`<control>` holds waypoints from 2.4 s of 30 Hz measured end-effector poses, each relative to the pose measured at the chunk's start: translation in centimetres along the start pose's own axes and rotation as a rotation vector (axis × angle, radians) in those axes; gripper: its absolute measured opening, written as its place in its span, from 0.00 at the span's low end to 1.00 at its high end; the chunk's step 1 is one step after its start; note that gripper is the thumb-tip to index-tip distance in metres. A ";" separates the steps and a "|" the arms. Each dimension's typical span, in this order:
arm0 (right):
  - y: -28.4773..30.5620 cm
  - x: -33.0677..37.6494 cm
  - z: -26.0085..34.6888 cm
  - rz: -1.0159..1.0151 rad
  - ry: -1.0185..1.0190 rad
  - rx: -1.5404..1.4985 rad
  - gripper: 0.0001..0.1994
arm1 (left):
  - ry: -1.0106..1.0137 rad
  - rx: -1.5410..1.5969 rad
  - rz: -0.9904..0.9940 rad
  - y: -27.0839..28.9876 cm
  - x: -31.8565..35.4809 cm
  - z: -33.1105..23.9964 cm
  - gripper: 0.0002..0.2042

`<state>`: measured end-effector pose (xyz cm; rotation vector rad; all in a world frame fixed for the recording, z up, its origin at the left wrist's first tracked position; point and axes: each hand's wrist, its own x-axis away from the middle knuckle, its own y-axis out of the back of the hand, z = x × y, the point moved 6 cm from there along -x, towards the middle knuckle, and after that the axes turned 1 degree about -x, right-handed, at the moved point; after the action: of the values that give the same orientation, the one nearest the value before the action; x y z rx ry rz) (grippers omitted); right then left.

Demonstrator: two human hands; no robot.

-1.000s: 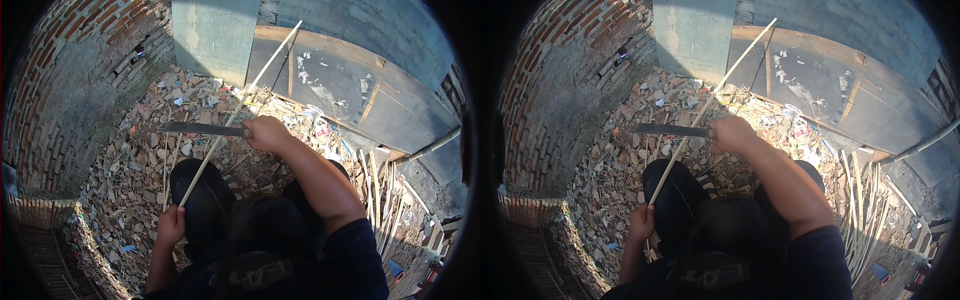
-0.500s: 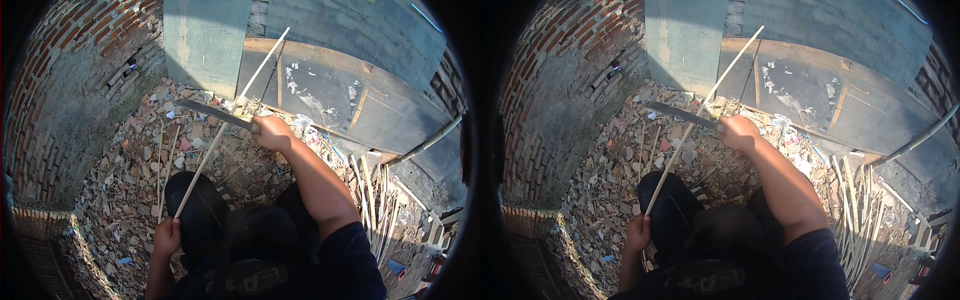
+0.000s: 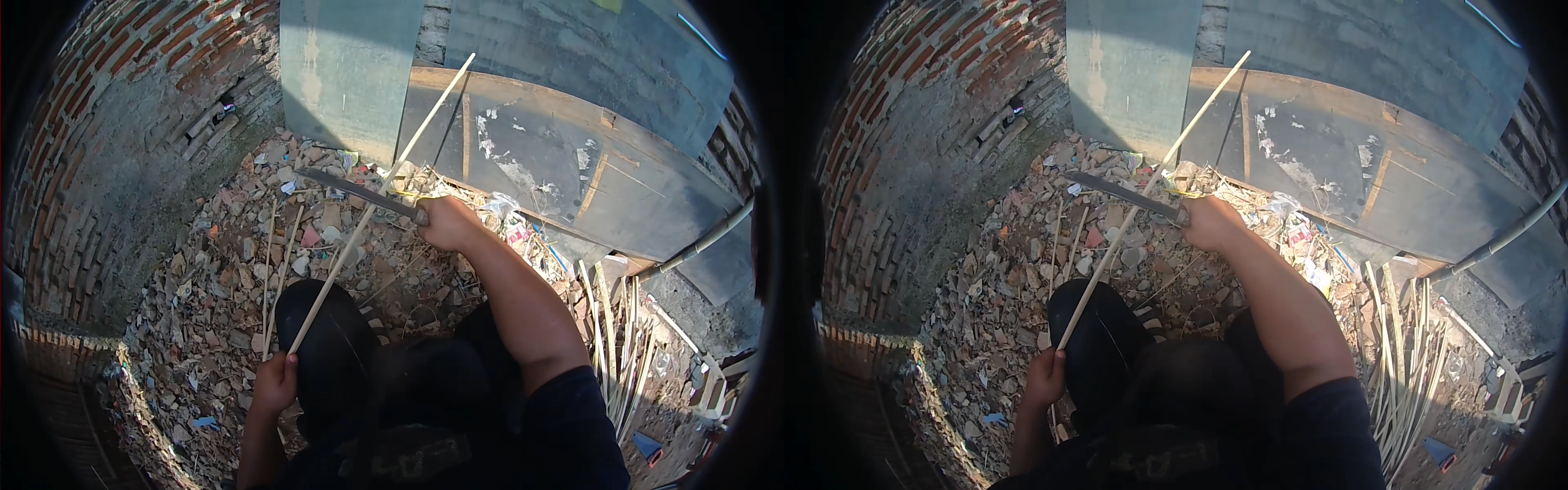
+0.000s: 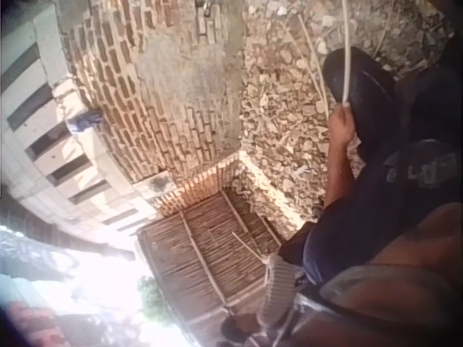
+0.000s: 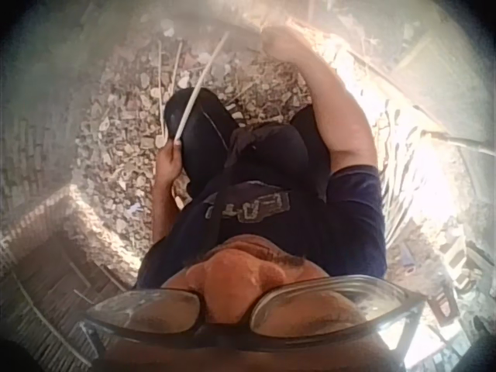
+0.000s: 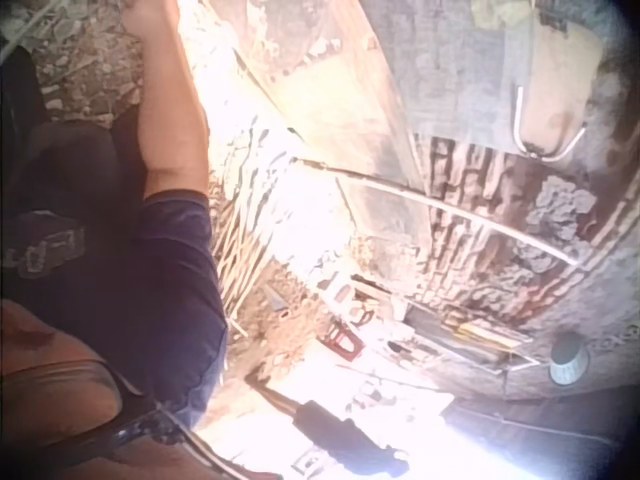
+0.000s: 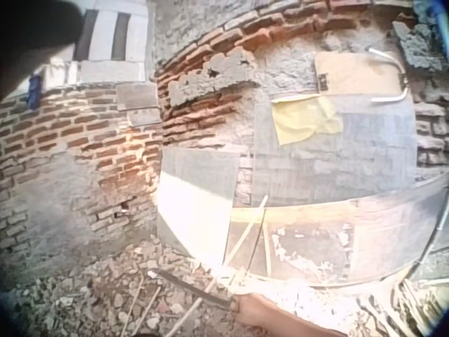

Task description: The person holds a bamboo stick and repeatedly shaves its surface using a knife.

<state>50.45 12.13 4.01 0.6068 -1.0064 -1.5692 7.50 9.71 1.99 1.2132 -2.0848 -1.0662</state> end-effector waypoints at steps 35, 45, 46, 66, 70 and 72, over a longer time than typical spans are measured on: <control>-1.1 3.4 7.5 0.072 0.265 0.230 0.16 | -0.049 -0.058 -0.045 0.9 1.5 -1.6 0.19; -0.7 4.5 7.5 0.052 0.286 0.237 0.16 | -0.015 -0.073 -0.035 0.9 1.6 -1.5 0.18; -0.8 4.4 7.4 0.055 0.285 0.234 0.16 | -0.037 -0.081 -0.044 1.0 1.7 -1.9 0.18; 3.4 0.8 -2.8 -0.236 -0.154 -0.034 0.17 | -0.090 -0.106 -0.090 1.7 2.1 -2.9 0.18; 2.7 1.6 -1.9 -0.158 -0.018 0.047 0.17 | -0.040 -0.095 -0.032 2.1 2.0 -3.3 0.18; 2.5 3.2 2.2 -0.088 0.052 0.065 0.16 | -0.032 -0.077 -0.020 1.8 2.2 -2.8 0.18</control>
<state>49.18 9.63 7.70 0.7422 -1.0061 -1.5940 7.60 7.26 5.14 1.1890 -2.0400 -1.1715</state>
